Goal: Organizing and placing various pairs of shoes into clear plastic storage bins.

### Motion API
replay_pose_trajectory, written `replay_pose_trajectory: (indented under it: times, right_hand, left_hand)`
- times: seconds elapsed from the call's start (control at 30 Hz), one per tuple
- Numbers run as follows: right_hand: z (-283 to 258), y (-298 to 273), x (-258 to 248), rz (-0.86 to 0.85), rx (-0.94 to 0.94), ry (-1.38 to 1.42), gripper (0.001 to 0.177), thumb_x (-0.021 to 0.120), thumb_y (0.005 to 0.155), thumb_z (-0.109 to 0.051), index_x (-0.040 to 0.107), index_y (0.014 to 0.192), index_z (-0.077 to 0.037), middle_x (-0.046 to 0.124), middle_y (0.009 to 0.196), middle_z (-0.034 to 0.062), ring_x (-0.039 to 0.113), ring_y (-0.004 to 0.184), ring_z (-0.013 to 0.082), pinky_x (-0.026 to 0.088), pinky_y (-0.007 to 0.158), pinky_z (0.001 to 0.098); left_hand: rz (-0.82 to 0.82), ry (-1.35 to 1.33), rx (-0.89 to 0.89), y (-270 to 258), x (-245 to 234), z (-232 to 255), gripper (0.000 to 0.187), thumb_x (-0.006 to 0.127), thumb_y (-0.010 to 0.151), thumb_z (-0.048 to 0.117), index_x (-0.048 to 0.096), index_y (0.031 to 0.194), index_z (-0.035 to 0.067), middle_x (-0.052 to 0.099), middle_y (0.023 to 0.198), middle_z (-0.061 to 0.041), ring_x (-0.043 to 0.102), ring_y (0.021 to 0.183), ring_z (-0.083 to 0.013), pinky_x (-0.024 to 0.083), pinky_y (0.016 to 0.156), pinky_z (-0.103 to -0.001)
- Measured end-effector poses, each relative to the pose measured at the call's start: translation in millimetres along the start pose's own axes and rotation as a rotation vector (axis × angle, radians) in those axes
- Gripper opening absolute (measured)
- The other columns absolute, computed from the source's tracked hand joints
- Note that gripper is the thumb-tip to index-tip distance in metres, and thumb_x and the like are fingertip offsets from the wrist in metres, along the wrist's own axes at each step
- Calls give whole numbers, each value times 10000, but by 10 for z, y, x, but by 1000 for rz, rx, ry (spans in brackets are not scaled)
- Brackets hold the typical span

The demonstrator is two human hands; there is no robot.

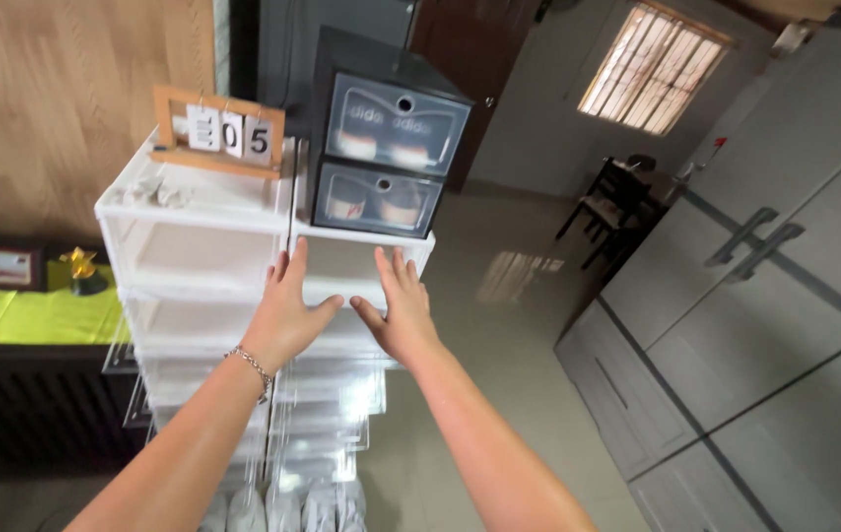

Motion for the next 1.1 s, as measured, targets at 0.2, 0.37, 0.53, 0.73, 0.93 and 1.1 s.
replay_pose_trajectory:
  times: [0.2, 0.37, 0.53, 0.73, 0.93, 1.1]
  right_hand:
    - [-208, -302, 280, -67, -18, 15, 842, 691, 950, -420, 258, 1616, -138, 213, 1679, 235, 180, 1555, 439, 212, 1213, 551]
    - [-430, -533, 368, -130, 4, 63, 831, 676, 959, -423, 255, 1614, -132, 195, 1684, 235, 160, 1552, 449, 201, 1215, 555]
    - [-516, -756, 526, -178, 27, 90, 801, 662, 977, -420, 266, 1609, -128, 192, 1688, 239, 154, 1547, 461, 190, 1215, 562]
    - [-586, -1047, 678, -192, 53, 97, 798, 670, 957, -423, 296, 1599, -134, 227, 1668, 242, 178, 1546, 463, 203, 1209, 566]
    - [-580, -1353, 732, -175, 109, 91, 783, 695, 941, -380, 330, 1591, -141, 249, 1671, 237, 199, 1535, 469, 220, 1196, 579]
    - [-464, -1639, 693, -121, 163, 79, 753, 695, 965, -361, 345, 1586, -119, 269, 1669, 254, 221, 1546, 481, 231, 1207, 577]
  left_hand:
    - [-67, -5, -200, -494, -178, -80, 1043, 776, 827, 349, 142, 1620, 110, 172, 1652, -264, 37, 1560, -433, 203, 1225, -491]
    - [-62, -4, -241, -767, -214, -339, 1057, 780, 816, 359, 144, 1620, 99, 173, 1650, -283, 71, 1552, -446, 236, 1214, -508]
    - [-90, 15, -271, -1033, -205, -580, 1055, 791, 814, 368, 160, 1614, 96, 162, 1644, -297, 70, 1548, -458, 239, 1208, -516]
    - [-124, 8, -282, -1343, -181, -678, 1021, 788, 815, 367, 206, 1613, 109, 186, 1646, -286, 118, 1551, -450, 246, 1218, -499]
    - [-253, -22, -296, -1568, 14, -705, 998, 781, 811, 347, 221, 1607, 127, 180, 1646, -272, 118, 1540, -443, 253, 1198, -493]
    - [-340, -58, -191, -1646, 246, -595, 958, 771, 820, 315, 254, 1592, 82, 237, 1630, -280, 142, 1546, -418, 248, 1200, -476]
Point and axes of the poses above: each hand's wrist, its own y-axis towards the middle knuckle, its own x-axis out of the palm, z = x × y, the point moved 4 cm from there along y, towards the middle knuckle
